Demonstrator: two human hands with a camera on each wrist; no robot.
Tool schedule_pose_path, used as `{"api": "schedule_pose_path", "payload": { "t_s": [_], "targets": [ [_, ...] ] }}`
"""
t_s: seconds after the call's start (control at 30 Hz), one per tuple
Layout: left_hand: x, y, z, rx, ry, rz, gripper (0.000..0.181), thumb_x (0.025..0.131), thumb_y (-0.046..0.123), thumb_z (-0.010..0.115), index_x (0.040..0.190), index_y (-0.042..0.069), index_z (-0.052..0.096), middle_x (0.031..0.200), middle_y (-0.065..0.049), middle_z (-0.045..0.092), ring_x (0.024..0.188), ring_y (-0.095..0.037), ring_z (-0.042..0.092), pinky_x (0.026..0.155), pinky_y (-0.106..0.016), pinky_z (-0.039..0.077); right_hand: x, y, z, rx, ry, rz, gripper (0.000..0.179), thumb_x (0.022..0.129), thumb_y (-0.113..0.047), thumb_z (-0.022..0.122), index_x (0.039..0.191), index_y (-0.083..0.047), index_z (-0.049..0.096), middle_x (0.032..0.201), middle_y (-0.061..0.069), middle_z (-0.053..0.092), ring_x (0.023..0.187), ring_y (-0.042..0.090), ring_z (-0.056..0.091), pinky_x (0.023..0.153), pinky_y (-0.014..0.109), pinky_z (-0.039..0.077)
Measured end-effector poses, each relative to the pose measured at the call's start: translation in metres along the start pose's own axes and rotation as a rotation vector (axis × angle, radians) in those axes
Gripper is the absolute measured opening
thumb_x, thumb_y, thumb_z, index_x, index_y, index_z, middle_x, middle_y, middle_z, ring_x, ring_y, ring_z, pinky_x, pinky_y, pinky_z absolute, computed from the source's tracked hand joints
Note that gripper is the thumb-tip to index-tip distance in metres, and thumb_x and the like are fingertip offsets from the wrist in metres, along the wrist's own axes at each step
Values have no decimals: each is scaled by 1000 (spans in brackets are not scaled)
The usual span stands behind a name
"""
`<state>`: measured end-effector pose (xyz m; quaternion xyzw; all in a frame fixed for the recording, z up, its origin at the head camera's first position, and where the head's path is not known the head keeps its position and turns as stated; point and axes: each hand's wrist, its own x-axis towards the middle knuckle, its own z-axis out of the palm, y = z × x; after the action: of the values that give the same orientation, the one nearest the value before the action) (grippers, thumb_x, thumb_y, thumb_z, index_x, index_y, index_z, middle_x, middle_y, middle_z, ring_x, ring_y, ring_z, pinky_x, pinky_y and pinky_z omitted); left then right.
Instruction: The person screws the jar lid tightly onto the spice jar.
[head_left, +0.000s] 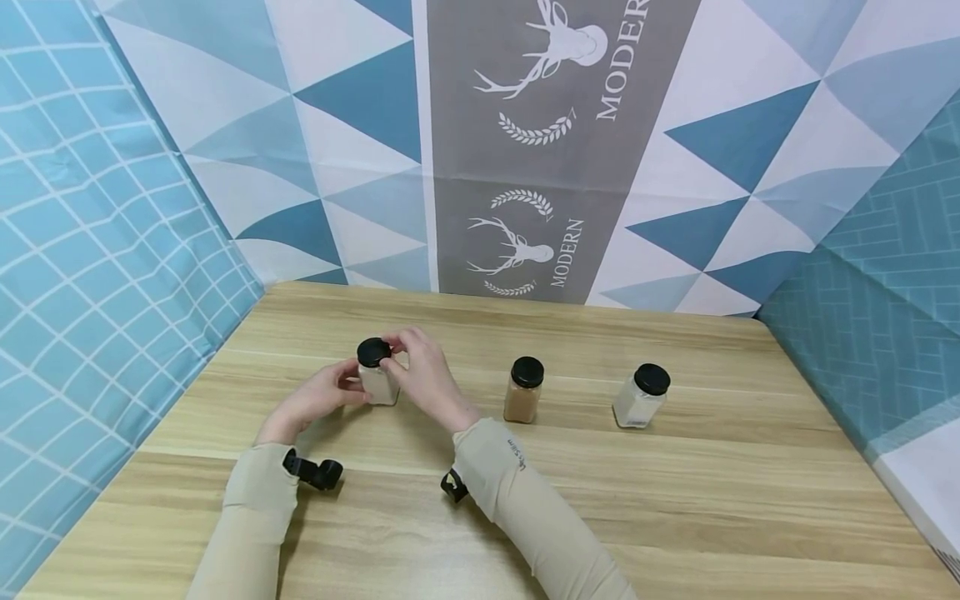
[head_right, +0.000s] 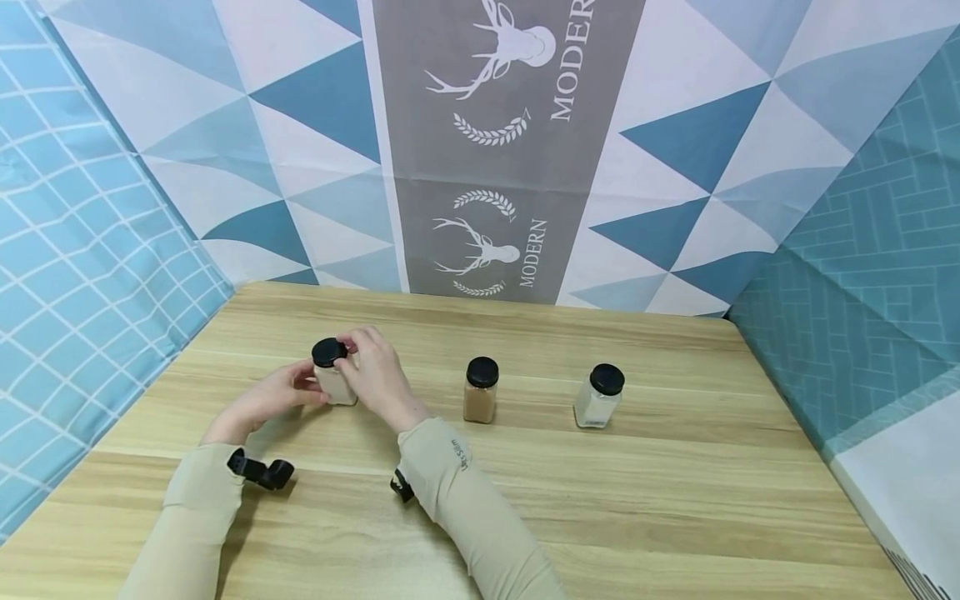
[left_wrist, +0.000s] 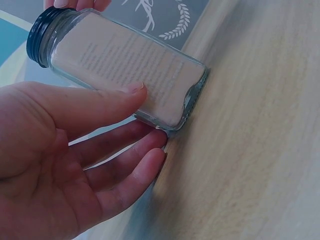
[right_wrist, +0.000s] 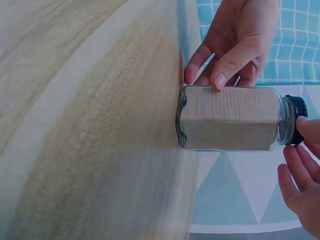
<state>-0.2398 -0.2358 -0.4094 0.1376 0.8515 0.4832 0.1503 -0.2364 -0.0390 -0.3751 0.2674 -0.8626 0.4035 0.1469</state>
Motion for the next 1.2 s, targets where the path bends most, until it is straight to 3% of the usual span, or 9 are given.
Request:
{"api": "schedule_pose_path", "payload": {
  "t_s": [0.47,0.8,1.2],
  "targets": [
    [-2,2,1,-8,-8,12,60,85,12,61,136,-3,33,128,-25,47,117,-39,47,93,-45,42,7,-1,6,-1,-126,20,49,84,-27,64,126,-8,50,122,3,55,115,14,49,97,24,38],
    [-3,3,1,-16,-13,14,62,86,8,59,139,-3,29,133,-26,41,118,-39,45,93,-44,42,14,-4,10,0,-198,33,51,87,-29,61,132,-12,45,129,3,50,116,14,49,93,25,42],
    [-3,2,0,-23,-22,15,61,85,5,56,139,-4,28,129,-25,45,116,-37,48,91,-41,44,17,-4,13,9,-231,21,48,88,-26,60,132,-15,45,130,1,49,115,12,49,92,24,43]
  ]
}}
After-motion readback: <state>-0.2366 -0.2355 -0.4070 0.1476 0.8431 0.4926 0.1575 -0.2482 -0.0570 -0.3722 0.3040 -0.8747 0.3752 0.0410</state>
